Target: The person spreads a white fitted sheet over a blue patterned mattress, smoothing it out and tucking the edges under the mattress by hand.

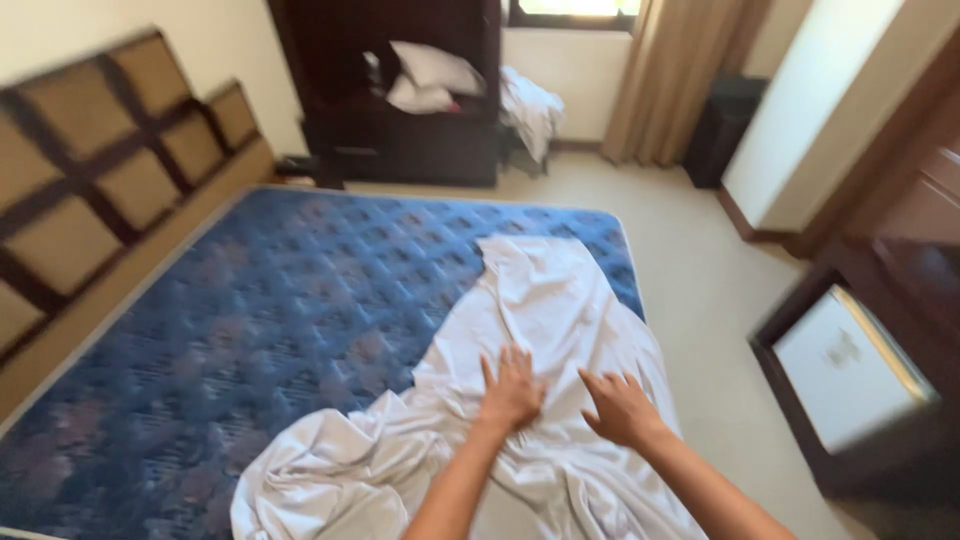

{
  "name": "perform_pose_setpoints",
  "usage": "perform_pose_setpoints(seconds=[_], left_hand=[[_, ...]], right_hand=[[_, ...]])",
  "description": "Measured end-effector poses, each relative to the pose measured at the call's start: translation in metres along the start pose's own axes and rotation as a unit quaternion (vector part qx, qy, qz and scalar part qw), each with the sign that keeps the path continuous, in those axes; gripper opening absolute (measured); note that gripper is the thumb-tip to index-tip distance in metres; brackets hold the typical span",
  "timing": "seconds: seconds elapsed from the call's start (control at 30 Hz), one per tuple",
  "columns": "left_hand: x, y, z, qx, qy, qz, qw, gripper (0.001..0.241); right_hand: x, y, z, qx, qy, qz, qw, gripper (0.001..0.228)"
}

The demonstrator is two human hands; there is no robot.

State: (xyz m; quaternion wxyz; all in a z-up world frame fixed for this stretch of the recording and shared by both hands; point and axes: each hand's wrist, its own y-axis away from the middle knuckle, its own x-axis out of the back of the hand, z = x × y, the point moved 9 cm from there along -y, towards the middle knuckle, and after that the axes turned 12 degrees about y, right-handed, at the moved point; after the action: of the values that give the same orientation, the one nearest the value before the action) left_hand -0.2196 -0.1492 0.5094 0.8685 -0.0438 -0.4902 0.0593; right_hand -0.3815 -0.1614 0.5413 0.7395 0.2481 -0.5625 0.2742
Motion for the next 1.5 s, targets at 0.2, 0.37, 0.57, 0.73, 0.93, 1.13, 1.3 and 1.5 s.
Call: perform_pose_setpoints(seconds=[0.2,0.37,0.57,0.73,0.93,1.13,1.3,1.5], left_hand=[[-0.019,0.02,0.077,0.065,0.02,-0.029,0.997,0.078],[0.018,0.036,0.096,0.1,-0.005,-0.006,0.995,0.079],[0.055,0.043,0.064,0.158,-0.03,0.038,0.986,0.079],[0.09,0.052,0.055,0.201,-0.046,0.033,0.978,0.079],[0.104,0.057,0.047,0.238,-0.073,0.065,0.966,0.079],[0.124,0.05,0.087,0.275,-0.087,0.151,0.945,0.08],[0.064,0.053,0.146,0.319,-0.096,0.187,0.924,0.079],[0.012,0.055,0.216,0.362,-0.114,0.158,0.912,0.078]], right_hand=[[0.007,0.028,0.045,0.004,-0.099,0.063,0.993,0.078],[0.025,0.021,0.05,-0.007,-0.11,0.092,0.99,0.073],[0.048,0.008,0.023,0.005,-0.094,0.134,0.986,0.077],[0.073,-0.007,0.008,0.02,-0.114,0.158,0.981,0.075],[0.096,-0.012,0.012,-0.011,-0.15,0.246,0.958,0.072],[0.079,-0.044,0.037,-0.019,-0.232,0.233,0.944,0.069],[0.046,-0.011,0.085,0.019,-0.278,0.171,0.945,0.067],[0.06,0.04,0.146,0.113,-0.203,0.25,0.94,0.063]])
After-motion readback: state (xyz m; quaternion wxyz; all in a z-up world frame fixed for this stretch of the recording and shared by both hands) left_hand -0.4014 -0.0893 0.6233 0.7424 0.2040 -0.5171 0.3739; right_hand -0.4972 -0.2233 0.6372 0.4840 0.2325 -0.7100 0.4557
